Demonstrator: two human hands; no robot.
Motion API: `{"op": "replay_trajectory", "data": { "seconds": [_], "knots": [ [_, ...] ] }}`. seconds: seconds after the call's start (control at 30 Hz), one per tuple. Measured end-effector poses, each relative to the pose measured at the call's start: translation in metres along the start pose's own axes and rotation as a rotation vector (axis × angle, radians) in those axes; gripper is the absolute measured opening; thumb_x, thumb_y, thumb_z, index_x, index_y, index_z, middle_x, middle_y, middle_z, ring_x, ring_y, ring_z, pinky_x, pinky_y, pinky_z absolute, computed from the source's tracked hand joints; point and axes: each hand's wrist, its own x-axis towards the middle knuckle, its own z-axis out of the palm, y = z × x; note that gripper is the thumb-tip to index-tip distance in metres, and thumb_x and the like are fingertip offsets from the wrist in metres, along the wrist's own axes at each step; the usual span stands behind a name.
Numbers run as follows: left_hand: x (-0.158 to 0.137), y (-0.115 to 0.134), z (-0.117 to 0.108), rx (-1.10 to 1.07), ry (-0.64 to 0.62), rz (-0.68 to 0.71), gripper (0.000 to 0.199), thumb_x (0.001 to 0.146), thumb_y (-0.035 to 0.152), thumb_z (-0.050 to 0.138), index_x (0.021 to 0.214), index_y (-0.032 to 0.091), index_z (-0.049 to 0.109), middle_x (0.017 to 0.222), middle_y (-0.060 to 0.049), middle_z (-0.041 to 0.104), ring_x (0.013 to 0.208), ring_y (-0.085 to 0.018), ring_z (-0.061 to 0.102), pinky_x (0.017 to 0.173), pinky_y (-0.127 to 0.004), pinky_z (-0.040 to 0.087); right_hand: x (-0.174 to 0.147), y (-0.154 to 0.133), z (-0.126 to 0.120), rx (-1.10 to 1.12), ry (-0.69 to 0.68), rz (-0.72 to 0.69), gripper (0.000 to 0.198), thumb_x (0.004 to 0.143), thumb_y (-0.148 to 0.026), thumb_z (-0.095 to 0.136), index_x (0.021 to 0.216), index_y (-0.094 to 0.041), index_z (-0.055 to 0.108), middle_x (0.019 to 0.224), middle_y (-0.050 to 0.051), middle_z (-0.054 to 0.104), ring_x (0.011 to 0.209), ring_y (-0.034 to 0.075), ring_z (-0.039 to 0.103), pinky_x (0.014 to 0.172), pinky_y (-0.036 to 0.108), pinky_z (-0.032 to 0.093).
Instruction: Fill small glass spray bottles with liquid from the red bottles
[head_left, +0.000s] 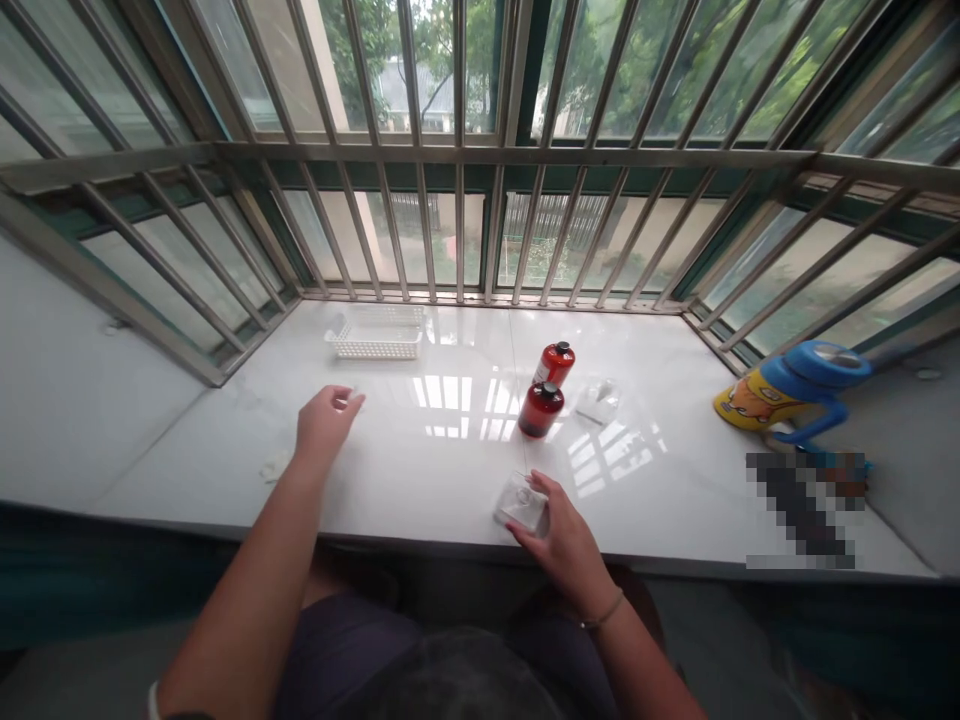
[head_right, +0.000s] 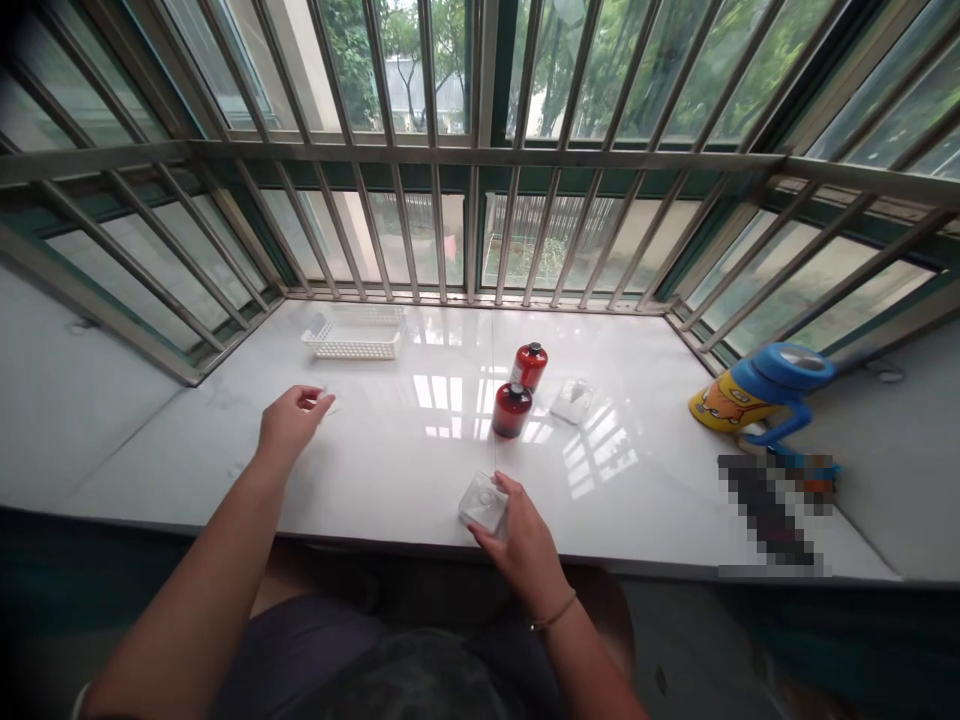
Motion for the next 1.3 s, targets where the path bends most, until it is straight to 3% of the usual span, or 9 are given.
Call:
{"op": "replay_trajectory", "data": {
  "seconds": [0.07, 0.2, 0.37, 0.7, 0.8, 0.87, 1.0, 1.1, 1.3],
  "knots": [
    [-0.037, 0.021, 0.009, -0.131, -0.038, 0.084, 0.044, 0.094, 0.058, 0.068, 0.120, 0.022, 0.072, 0.108, -0.005, 0.081, 0.095, -0.022, 0.077, 0.090, -0.034, 0.061, 0.004, -0.003, 0.004, 0.019, 0.001, 0.001, 0.077, 0.092, -0.042, 0.079, 0.156, -0.029, 0.039, 0.147, 0.013, 0.064, 0.134, 0.034, 0.067, 0.112, 0.054, 0.059],
    [-0.126, 0.068, 0.031, -0.832, -0.323, 0.182, 0.043, 0.086, 0.052, 0.084, 0.113, 0.019, 0.075, 0.104, -0.008, 0.083, 0.093, -0.025, 0.079, 0.087, -0.038, 0.066, 0.011, -0.010, 0.012, 0.028, 0.018, -0.006, 0.077, 0.089, -0.039, 0.082, 0.154, -0.029, 0.041, 0.145, 0.012, 0.065, 0.132, 0.033, 0.068, 0.112, 0.052, 0.059],
    [-0.194, 0.104, 0.056, -1.156, -0.476, 0.231, 0.032, 0.086, 0.038, 0.089, 0.108, 0.019, 0.075, 0.108, -0.009, 0.083, 0.100, -0.025, 0.080, 0.094, -0.040, 0.067, 0.015, -0.016, 0.015, 0.020, 0.036, -0.009, 0.071, 0.089, -0.040, 0.083, 0.149, -0.028, 0.046, 0.140, 0.011, 0.067, 0.130, 0.033, 0.068, 0.111, 0.052, 0.059],
    [-0.200, 0.111, 0.092, -1.222, -0.556, 0.256, 0.031, 0.090, 0.036, 0.086, 0.110, 0.018, 0.071, 0.113, -0.010, 0.079, 0.109, -0.027, 0.078, 0.101, -0.044, 0.066, 0.017, -0.022, 0.013, 0.059, 0.033, 0.007, 0.066, 0.088, -0.037, 0.083, 0.144, -0.027, 0.050, 0.136, 0.011, 0.067, 0.124, 0.032, 0.070, 0.108, 0.049, 0.060],
    [-0.200, 0.108, 0.098, -1.120, -0.586, 0.293, 0.027, 0.094, 0.038, 0.081, 0.111, 0.020, 0.071, 0.111, -0.009, 0.078, 0.109, -0.027, 0.078, 0.105, -0.048, 0.063, 0.017, -0.023, 0.012, 0.077, 0.034, 0.008, 0.065, 0.087, -0.033, 0.083, 0.143, -0.027, 0.051, 0.135, 0.010, 0.068, 0.123, 0.030, 0.070, 0.106, 0.047, 0.061],
    [-0.199, 0.104, 0.097, -0.962, -0.557, 0.359, 0.028, 0.097, 0.038, 0.077, 0.119, 0.023, 0.071, 0.122, -0.010, 0.077, 0.120, -0.029, 0.074, 0.114, -0.052, 0.057, 0.016, -0.023, 0.012, 0.077, 0.044, -0.002, 0.065, 0.086, -0.029, 0.082, 0.142, -0.027, 0.051, 0.134, 0.009, 0.068, 0.122, 0.030, 0.070, 0.106, 0.047, 0.061],
    [-0.195, 0.097, 0.093, -0.678, -0.591, 0.462, 0.077, 0.083, 0.038, 0.090, 0.151, 0.029, 0.055, 0.157, -0.013, 0.059, 0.149, -0.036, 0.054, 0.128, -0.059, 0.041, 0.015, -0.020, 0.014, 0.065, 0.052, -0.022, 0.068, 0.083, -0.023, 0.080, 0.145, -0.026, 0.051, 0.135, 0.010, 0.067, 0.124, 0.030, 0.070, 0.107, 0.047, 0.060],
    [-0.193, 0.097, 0.099, -0.614, -0.695, 0.462, 0.103, 0.071, 0.037, 0.100, 0.159, 0.029, 0.046, 0.165, -0.015, 0.050, 0.153, -0.039, 0.048, 0.128, -0.061, 0.039, 0.016, -0.017, 0.014, 0.108, 0.012, 0.000, 0.069, 0.086, -0.027, 0.080, 0.148, -0.025, 0.049, 0.140, 0.014, 0.066, 0.128, 0.033, 0.068, 0.108, 0.051, 0.060],
    [-0.194, 0.102, 0.115, -0.656, -0.678, 0.566, 0.076, 0.079, 0.039, 0.093, 0.145, 0.025, 0.056, 0.148, -0.013, 0.059, 0.141, -0.035, 0.058, 0.121, -0.055, 0.047, 0.012, -0.026, -0.012, 0.309, -0.175, 0.030, 0.101, 0.082, -0.012, 0.071, 0.169, -0.026, 0.022, 0.172, 0.016, 0.038, 0.159, 0.034, 0.041, 0.129, 0.059, 0.039]
  ]
}}
